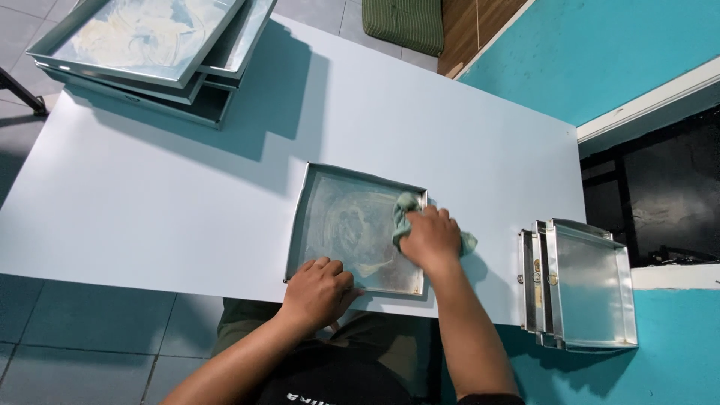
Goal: The person wipes a metal tray with a cloth, then places it on a stack. They pick up another tray from a pile and continue wiping it with the cloth.
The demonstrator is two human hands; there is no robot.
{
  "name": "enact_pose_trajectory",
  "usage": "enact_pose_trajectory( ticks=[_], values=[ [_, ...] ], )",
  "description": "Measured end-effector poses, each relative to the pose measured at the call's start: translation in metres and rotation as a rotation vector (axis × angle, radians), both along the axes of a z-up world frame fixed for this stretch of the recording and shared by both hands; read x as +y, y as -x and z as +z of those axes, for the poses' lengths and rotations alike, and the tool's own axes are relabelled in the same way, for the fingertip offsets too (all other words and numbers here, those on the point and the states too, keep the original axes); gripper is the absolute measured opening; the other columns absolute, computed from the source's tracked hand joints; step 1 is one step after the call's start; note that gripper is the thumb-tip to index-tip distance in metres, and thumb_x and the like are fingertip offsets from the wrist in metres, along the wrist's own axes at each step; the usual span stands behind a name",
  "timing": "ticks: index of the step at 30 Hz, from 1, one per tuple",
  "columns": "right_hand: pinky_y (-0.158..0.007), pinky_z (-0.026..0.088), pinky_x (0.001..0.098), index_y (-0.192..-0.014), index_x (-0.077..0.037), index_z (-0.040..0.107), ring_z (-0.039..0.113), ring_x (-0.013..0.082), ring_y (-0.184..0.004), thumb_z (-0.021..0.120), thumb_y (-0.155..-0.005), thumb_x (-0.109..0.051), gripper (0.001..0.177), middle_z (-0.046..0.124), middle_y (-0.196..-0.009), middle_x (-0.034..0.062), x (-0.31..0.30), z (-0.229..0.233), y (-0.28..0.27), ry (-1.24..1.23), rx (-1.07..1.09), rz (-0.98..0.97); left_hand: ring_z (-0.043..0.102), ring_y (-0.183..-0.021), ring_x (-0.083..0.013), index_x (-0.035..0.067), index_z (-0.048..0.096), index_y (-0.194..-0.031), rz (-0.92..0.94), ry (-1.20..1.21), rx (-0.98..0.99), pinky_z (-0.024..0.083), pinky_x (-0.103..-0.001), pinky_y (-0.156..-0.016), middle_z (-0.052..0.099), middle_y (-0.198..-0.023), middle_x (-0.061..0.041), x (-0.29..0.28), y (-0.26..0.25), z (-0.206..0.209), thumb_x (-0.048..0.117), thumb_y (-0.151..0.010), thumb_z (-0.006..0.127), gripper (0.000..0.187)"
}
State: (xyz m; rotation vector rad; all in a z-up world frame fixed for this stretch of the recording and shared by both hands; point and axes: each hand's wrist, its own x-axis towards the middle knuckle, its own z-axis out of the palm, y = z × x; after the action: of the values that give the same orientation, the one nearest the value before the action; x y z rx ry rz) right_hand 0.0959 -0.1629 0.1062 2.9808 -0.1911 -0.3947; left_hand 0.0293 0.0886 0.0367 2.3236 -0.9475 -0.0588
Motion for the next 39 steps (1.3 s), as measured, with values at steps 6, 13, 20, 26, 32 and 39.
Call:
enact_pose_trajectory(
  ticks=[6,13,20,26,32,39],
  values=[
    [-0.089,0.05,0.0471,-0.118,-0.014,0.075,0.063,0.0356,-0.106,0.07,-0.08,-0.026,0.04,0.068,-0.11,0.0139,0.037,0.034,0.074,0.018,0.179,0.046,0.064,-0.077,-0.03,0.013,0.069,-0.083,-0.013,0.014,0.005,0.048,-0.038,-0.062,0.064,-0.08,-0.011,0.002,-0.003,0.008,0.034,-0.096,0.064,0.025],
    [-0.089,0.048,0.052,-0.119,-0.007,0.073,0.058,0.0395,-0.108,0.068,-0.078,-0.025,0.045,0.065,-0.11,0.0168,0.009,-0.002,0.079,-0.007,0.134,0.104,0.065,-0.077,-0.0275,0.015,0.069,-0.082,-0.038,-0.039,-0.068,0.05,-0.037,-0.063,0.066,-0.081,-0.008,-0.002,0.0,-0.002,0.037,-0.094,0.068,0.025],
    [-0.087,0.046,0.0527,-0.101,-0.006,0.078,0.059,0.0421,-0.107,0.057,-0.082,-0.026,0.035,0.065,-0.107,0.0206,0.0,-0.011,-0.002,0.08,-0.002,0.069,0.062,-0.075,-0.0274,0.017,0.066,-0.081,-0.023,-0.043,-0.113,0.048,-0.037,-0.059,0.059,-0.076,-0.006,-0.004,0.002,-0.007,0.039,-0.092,0.068,0.026],
    [-0.087,0.045,0.051,-0.101,-0.007,0.081,0.059,0.041,-0.107,0.06,-0.081,-0.024,0.032,0.066,-0.106,0.0189,-0.021,-0.029,-0.041,0.051,-0.059,0.069,0.064,-0.076,-0.0282,0.017,0.068,-0.081,-0.009,-0.041,-0.089,0.05,-0.038,-0.06,0.06,-0.077,-0.006,-0.003,0.002,-0.001,0.039,-0.093,0.069,0.026],
    [-0.091,0.047,0.0508,-0.099,-0.005,0.081,0.061,0.0426,-0.109,0.062,-0.083,-0.025,0.031,0.068,-0.106,0.0206,-0.011,-0.003,-0.014,0.045,0.035,0.116,0.063,-0.073,-0.0278,0.017,0.068,-0.078,0.025,-0.034,-0.078,0.049,-0.037,-0.058,0.059,-0.074,-0.005,-0.004,0.004,0.007,0.038,-0.093,0.069,0.025],
    [-0.086,0.053,0.0483,-0.096,-0.009,0.081,0.065,0.0379,-0.105,0.074,-0.076,-0.03,0.03,0.072,-0.105,0.0156,0.013,0.02,0.061,0.051,0.331,0.221,0.064,-0.074,-0.0248,0.018,0.07,-0.079,0.02,-0.055,-0.021,0.048,-0.032,-0.059,0.063,-0.076,-0.004,-0.003,0.004,0.014,0.039,-0.094,0.069,0.026]
  ],
)
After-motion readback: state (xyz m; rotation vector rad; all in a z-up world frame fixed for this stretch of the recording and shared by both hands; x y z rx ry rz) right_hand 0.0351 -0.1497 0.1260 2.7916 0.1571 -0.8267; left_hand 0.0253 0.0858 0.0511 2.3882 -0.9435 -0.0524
